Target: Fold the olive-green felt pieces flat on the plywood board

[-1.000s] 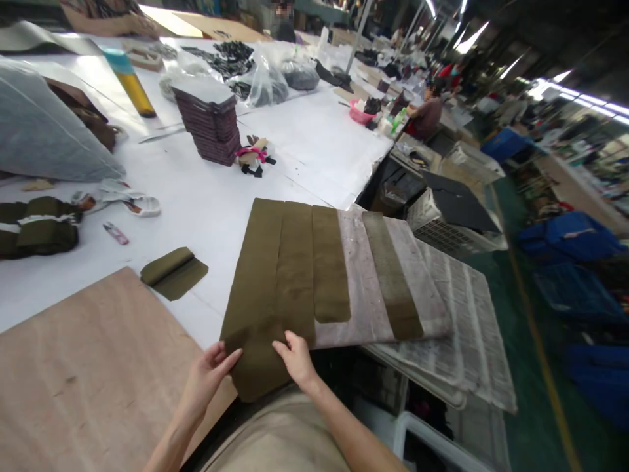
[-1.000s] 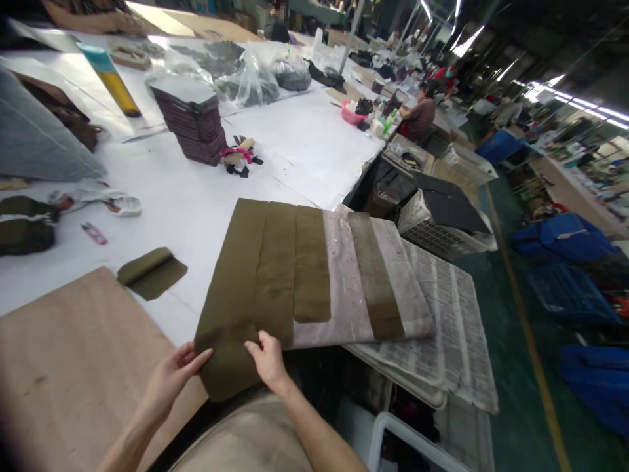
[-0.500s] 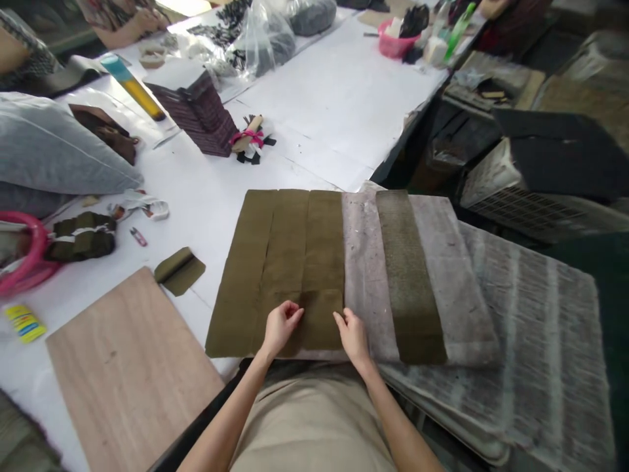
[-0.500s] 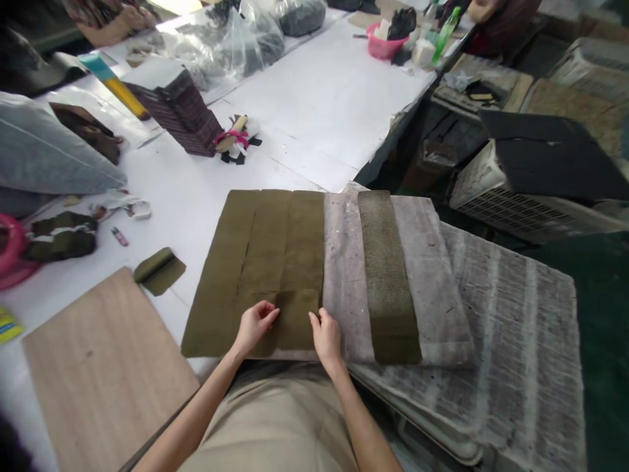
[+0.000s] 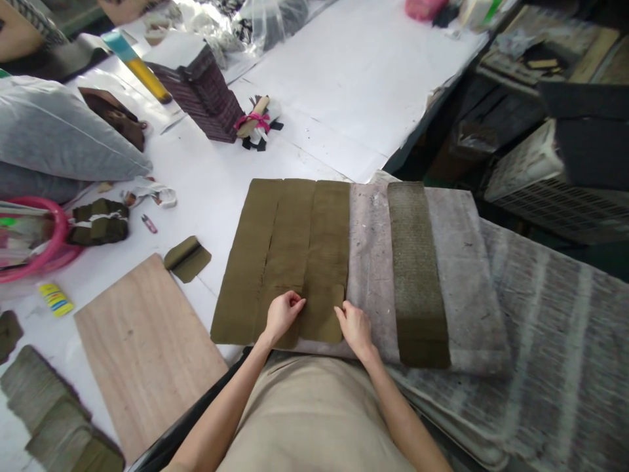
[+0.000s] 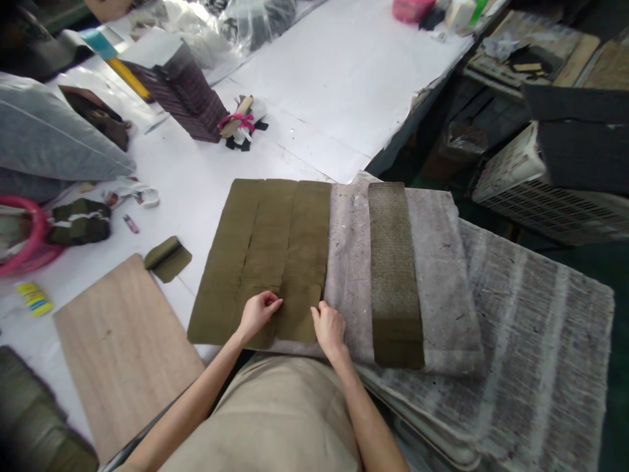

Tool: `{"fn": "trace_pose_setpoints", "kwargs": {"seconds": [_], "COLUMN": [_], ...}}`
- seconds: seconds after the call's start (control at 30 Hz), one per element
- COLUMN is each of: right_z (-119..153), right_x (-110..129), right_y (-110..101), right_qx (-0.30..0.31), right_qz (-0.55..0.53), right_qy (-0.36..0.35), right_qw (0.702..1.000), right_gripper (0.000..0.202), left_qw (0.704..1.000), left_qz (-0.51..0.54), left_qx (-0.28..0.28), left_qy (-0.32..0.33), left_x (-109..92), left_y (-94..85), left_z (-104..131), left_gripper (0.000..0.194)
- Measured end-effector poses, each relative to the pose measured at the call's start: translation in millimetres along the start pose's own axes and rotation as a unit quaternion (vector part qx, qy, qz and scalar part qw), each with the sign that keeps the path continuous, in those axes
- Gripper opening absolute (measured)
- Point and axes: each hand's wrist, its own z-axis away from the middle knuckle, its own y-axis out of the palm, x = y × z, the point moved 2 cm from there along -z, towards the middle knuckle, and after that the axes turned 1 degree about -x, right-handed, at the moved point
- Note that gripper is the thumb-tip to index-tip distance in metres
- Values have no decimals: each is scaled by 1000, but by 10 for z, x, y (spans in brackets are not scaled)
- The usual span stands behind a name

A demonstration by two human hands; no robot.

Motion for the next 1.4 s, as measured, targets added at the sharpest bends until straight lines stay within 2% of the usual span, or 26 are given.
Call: {"fn": "trace_pose_setpoints", "kwargs": {"seconds": [0.47, 1.4], "right_z": [-22, -80], "right_x": [21, -8], "right_y": [-43, -75], "right_qx": [16, 48], "right_qz": [21, 9], "right_qy": [8, 15], "right_qw": [1000, 999], "right_gripper": [27, 30], "left_qw": [1000, 999], "left_qz": [7, -41], "left_qx": [27, 6], "left_qy": [-13, -6], "left_x": [7, -51], "left_y": [1, -24], "left_z": [-12, 17], "left_gripper": [27, 28]}}
